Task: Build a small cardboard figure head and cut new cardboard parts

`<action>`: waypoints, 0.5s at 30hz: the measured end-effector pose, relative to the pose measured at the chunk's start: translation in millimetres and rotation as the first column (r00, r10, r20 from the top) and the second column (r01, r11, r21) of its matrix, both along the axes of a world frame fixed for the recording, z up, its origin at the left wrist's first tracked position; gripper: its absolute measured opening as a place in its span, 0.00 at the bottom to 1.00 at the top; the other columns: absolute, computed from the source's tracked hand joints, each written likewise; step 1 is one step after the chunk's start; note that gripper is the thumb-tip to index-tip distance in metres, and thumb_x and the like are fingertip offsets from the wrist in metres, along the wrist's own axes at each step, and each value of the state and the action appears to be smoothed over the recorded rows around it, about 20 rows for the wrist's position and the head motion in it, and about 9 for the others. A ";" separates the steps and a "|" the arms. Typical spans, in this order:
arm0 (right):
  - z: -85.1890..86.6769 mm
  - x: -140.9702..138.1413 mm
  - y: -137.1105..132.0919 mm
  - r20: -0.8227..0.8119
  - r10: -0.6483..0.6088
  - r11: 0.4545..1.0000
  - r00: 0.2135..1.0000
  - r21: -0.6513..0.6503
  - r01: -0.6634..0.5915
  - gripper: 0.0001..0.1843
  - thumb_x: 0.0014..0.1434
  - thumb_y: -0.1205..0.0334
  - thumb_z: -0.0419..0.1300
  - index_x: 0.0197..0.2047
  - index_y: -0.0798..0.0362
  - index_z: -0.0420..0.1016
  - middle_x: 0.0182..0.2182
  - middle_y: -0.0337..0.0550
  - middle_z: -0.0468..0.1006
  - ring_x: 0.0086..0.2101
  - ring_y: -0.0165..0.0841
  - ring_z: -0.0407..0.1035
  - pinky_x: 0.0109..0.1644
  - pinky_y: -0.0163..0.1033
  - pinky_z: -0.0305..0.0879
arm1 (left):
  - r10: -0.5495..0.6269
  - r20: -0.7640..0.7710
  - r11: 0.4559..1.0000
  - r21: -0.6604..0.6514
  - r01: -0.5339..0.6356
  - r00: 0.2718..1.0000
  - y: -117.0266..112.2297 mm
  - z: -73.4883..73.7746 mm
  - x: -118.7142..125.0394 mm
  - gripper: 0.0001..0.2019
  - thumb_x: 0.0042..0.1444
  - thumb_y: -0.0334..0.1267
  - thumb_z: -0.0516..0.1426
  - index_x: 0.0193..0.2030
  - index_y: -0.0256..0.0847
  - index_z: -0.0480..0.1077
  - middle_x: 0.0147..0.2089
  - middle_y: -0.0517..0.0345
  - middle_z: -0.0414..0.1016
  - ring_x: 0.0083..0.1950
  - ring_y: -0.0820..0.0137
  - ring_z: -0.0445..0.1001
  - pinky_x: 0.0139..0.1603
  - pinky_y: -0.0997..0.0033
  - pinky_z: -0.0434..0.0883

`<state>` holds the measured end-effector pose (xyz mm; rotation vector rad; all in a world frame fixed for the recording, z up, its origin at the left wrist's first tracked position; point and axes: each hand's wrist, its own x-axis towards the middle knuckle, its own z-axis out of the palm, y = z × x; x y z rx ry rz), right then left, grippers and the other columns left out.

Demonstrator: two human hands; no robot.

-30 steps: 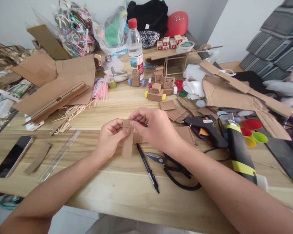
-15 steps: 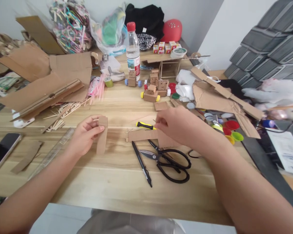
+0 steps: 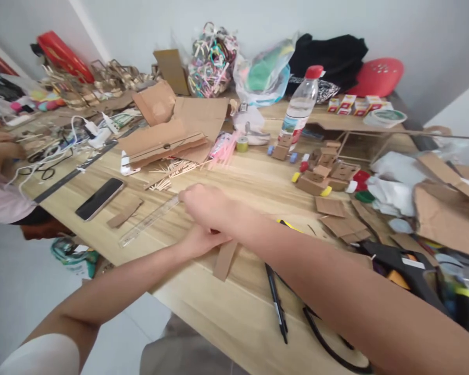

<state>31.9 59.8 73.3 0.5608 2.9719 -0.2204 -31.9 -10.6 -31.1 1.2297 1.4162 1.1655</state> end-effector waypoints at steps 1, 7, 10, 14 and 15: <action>-1.5 -22.6 1.0 0.009 0.048 0.999 0.999 -0.009 -0.048 0.16 0.66 0.75 0.58 0.52 0.56 0.81 0.49 0.56 0.85 0.50 0.44 0.80 0.45 0.39 0.73 | 0.015 -0.025 1.000 0.007 -0.015 1.000 -0.2 -3.0 0.2 0.13 0.45 0.37 0.71 0.24 0.43 0.70 0.25 0.60 0.75 0.32 0.63 0.75 0.31 0.68 0.70; -14.1 -90.2 0.9 0.157 0.165 0.985 0.974 -0.072 -0.155 0.14 0.69 0.65 0.64 0.56 0.55 0.77 0.55 0.50 0.81 0.52 0.40 0.77 0.54 0.47 0.76 | 0.027 -0.009 0.999 0.047 -0.027 1.000 -2.5 -12.8 3.0 0.13 0.45 0.32 0.70 0.25 0.45 0.69 0.27 0.60 0.75 0.35 0.62 0.74 0.33 0.67 0.69; -12.5 -89.1 5.4 0.274 0.110 0.993 0.955 -0.078 -0.092 0.14 0.69 0.59 0.65 0.54 0.55 0.77 0.52 0.47 0.80 0.48 0.38 0.78 0.51 0.50 0.78 | 0.003 -0.014 1.000 0.031 -0.003 1.000 -0.9 -6.2 -2.7 0.12 0.47 0.32 0.67 0.23 0.44 0.67 0.25 0.61 0.73 0.31 0.67 0.71 0.30 0.69 0.65; -7.3 -73.3 13.7 0.371 0.023 0.998 0.929 -0.070 0.004 0.14 0.68 0.58 0.65 0.54 0.54 0.77 0.52 0.46 0.80 0.47 0.38 0.78 0.50 0.49 0.78 | -0.107 -0.047 0.994 0.004 0.108 0.993 2.0 4.7 -11.9 0.12 0.47 0.35 0.65 0.20 0.42 0.66 0.20 0.66 0.65 0.25 0.73 0.63 0.27 0.72 0.60; -6.8 -69.2 14.9 0.377 0.001 0.997 0.926 -0.070 0.027 0.13 0.68 0.58 0.65 0.53 0.54 0.78 0.51 0.46 0.81 0.46 0.38 0.78 0.50 0.49 0.78 | -0.126 -0.048 0.992 0.002 0.127 0.991 2.6 6.3 -13.0 0.11 0.47 0.35 0.65 0.20 0.42 0.67 0.20 0.67 0.65 0.25 0.73 0.63 0.28 0.73 0.61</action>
